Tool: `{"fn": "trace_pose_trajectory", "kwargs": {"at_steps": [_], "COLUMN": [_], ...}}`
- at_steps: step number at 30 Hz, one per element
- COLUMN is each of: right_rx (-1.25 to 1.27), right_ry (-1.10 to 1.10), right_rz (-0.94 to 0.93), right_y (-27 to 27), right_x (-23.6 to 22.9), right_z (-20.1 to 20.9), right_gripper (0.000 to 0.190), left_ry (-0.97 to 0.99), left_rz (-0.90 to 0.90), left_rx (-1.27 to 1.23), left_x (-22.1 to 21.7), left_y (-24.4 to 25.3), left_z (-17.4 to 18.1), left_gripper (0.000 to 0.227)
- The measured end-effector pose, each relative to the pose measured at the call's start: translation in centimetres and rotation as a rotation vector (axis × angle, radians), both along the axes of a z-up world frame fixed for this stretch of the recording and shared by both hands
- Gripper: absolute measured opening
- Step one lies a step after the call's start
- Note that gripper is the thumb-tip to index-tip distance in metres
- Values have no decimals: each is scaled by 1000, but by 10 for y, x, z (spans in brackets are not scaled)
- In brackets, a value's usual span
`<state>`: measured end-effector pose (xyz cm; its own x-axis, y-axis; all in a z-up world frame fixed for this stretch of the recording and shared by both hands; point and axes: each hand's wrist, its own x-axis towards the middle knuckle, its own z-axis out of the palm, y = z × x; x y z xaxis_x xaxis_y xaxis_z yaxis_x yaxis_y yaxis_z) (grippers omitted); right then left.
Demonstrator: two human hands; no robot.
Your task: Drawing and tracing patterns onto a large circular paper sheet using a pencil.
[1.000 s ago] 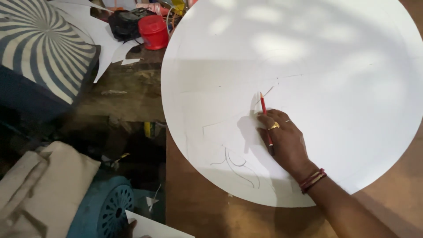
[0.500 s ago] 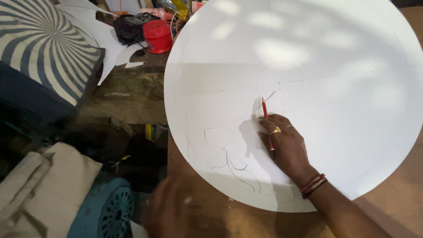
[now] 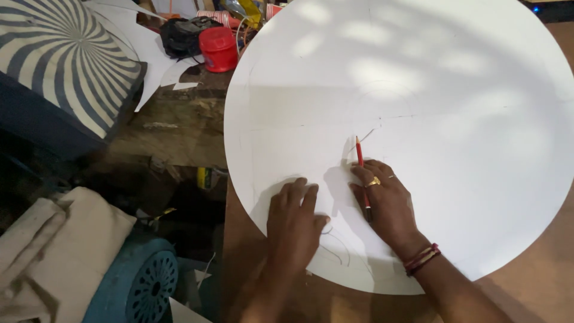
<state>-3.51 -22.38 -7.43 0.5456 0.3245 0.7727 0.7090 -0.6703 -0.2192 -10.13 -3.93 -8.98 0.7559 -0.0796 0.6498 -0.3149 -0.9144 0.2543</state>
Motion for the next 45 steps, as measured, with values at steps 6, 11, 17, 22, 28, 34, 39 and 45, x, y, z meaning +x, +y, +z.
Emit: {"fn": "trace_pose_trajectory", "kwargs": {"at_steps": [6, 11, 17, 22, 28, 34, 39, 45], "right_rx": [30, 90, 383, 673, 804, 1033, 1204, 957], "right_ry": [-52, 45, 402, 297, 403, 504, 735, 655], "right_rz": [31, 16, 66, 316, 308, 269, 443, 455], "right_y": [1, 0, -35, -60, -107, -117, -104, -102], "right_x": [-2, -3, 5, -30, -40, -47, -52, -31], "right_z": [1, 0, -10, 33, 15, -10, 3, -26], "right_gripper": [29, 31, 29, 22, 23, 52, 38, 27], "left_ry": [198, 230, 193, 117, 196, 321, 273, 256], "left_rz": [-23, -133, -186, -183, -144, -101, -117, -119], "left_rx": [116, 215, 263, 300, 336, 351, 357, 343], "left_x": [17, 24, 34, 37, 43, 45, 46, 48], "left_y": [14, 28, 32, 34, 30, 25, 27, 27], "left_z": [28, 46, 39, 25, 33, 41, 36, 35], "left_gripper": [61, 71, 74, 70, 79, 80, 79, 78]}}
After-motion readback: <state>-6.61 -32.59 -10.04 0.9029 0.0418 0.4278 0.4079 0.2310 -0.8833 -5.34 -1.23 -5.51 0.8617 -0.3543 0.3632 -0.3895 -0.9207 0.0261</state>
